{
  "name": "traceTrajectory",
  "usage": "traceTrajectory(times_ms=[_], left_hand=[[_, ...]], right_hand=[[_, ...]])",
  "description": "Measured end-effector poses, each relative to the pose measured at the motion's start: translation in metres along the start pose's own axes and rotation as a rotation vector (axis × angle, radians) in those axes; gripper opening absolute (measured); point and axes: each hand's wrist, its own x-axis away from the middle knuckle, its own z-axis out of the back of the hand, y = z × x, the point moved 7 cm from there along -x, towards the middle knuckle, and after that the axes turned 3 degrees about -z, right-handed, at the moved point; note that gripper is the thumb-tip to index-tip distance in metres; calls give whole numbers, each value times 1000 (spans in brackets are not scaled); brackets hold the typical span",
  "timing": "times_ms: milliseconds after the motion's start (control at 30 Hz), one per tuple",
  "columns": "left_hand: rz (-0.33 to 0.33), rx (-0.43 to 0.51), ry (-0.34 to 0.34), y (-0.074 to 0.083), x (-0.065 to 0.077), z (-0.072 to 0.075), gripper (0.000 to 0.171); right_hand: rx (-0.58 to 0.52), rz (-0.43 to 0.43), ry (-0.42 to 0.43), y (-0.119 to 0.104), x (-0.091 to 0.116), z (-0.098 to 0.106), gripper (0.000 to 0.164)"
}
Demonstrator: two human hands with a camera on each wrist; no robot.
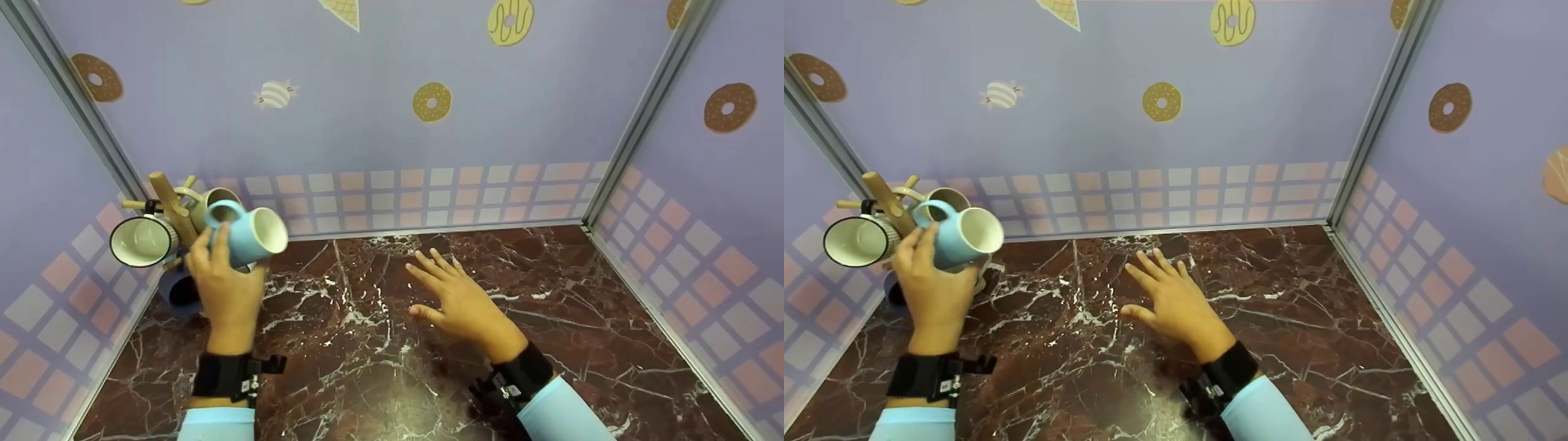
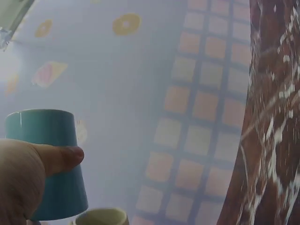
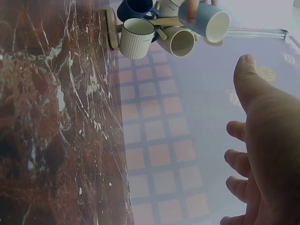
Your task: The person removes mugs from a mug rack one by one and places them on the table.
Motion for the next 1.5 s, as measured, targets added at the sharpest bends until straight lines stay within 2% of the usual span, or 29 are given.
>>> traceTrajectory(times_ms=[133,367,533,733,933,1100,1267,1367,1500], left_hand=[[63,132,-89,18,8,-17,93],[249,357,-309,43,23,-47,103],[316,500,-450,58,36,-64,101],[332,693,-630,74,56,-82,91],[392,901,-755,84,74,-95,85],[380,924,-835,88,84,-101,85],[306,899,-936,90,94,-108,91],[302,968,-1004,92,103,-113,100],[288,1064,-1086,97,112,-117,107]], right_hand=[[-16,-11,6,0,2,1,84],[11,14,9,-8,2,6,85],[-18,4,11,-9,3,11,83],[-79,4,60,-11,5,20,77],[-164,15,146,-13,9,32,69],[-259,14,208,-14,11,40,62],[-399,3,269,-13,11,47,56],[-506,-2,287,-12,11,49,55],[-623,3,268,-13,10,50,57]])
